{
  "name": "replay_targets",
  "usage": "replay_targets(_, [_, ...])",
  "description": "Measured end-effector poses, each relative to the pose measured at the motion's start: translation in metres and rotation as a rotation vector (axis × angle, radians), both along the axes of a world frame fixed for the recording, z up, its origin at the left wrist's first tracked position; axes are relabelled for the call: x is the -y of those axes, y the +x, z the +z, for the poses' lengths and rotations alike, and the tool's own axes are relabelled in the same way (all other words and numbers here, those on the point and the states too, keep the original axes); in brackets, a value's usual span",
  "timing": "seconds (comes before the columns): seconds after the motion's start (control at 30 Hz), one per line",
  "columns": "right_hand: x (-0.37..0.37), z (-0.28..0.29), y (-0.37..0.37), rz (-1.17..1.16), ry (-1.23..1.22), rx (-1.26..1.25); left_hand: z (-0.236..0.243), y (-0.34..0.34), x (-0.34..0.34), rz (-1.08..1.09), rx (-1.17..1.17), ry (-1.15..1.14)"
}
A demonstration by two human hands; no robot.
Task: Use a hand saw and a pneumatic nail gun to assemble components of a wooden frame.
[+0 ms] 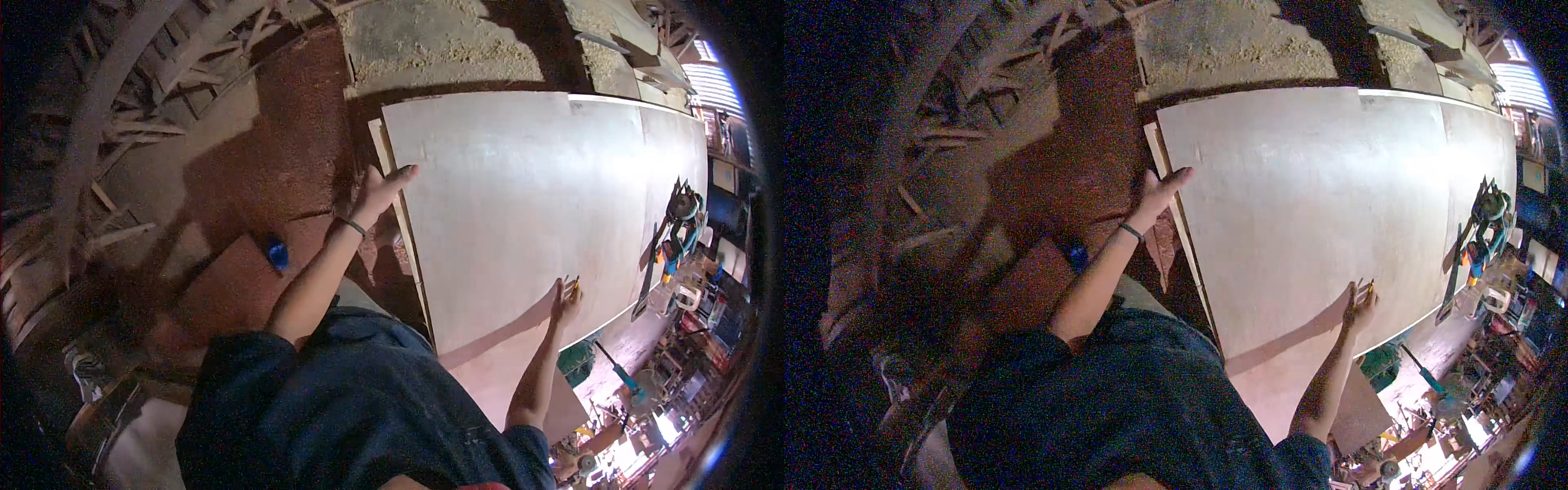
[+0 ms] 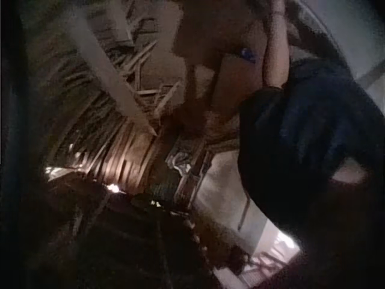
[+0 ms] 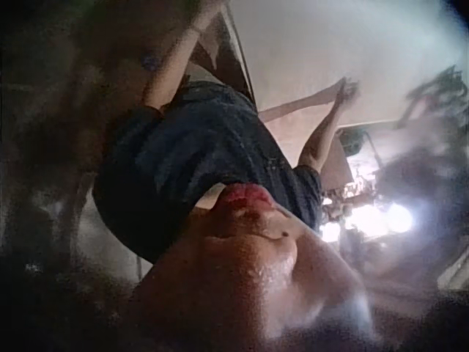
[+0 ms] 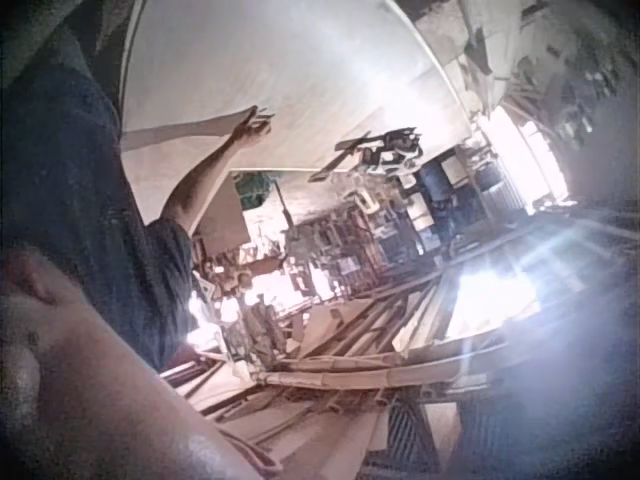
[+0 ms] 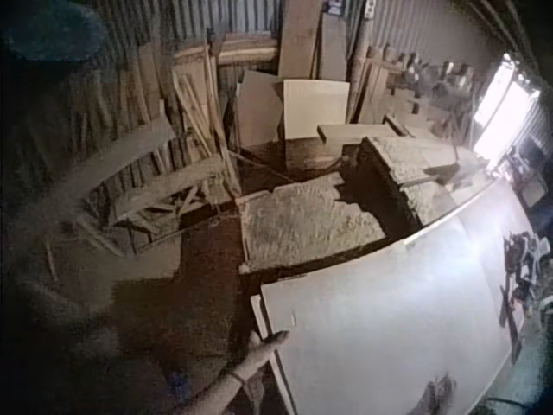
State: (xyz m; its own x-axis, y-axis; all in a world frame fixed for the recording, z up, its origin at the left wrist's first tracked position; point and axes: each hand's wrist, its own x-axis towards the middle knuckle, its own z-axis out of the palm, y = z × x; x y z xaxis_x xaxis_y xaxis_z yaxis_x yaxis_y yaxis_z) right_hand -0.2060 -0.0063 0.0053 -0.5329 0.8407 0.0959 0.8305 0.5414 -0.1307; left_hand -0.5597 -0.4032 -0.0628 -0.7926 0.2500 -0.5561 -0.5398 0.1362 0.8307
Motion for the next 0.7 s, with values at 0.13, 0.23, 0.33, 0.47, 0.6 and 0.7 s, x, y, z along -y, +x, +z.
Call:
replay_targets(0.13, [-0.015,-0.020,-0.007,-0.054,-0.072,-0.171,0.007,0.006,0.008,0.032,0.027,0.155])
replay_targets(0.23, [-0.015,-0.040,-0.033,-0.120,-0.478,-0.833,0.012,0.008,0.013,0.007,0.064,0.207])
replay_targets(0.33, [-0.011,-0.046,-0.066,-0.315,-0.800,-1.469,0.002,0.011,0.010,0.031,-0.003,0.135])
replay_targets(0.47, [-0.007,-0.043,-0.097,-0.246,0.002,-0.192,-0.020,0.015,0.008,0.112,0.075,0.341])
replay_targets(0.6, [-0.007,-0.053,-0.114,-0.077,0.290,-0.370,-0.017,0.009,0.014,0.009,0.197,0.289])
replay_targets(0.7, [-0.010,-0.058,-0.123,-0.046,0.093,-0.475,0.006,0.005,0.019,-0.065,0.114,0.122])
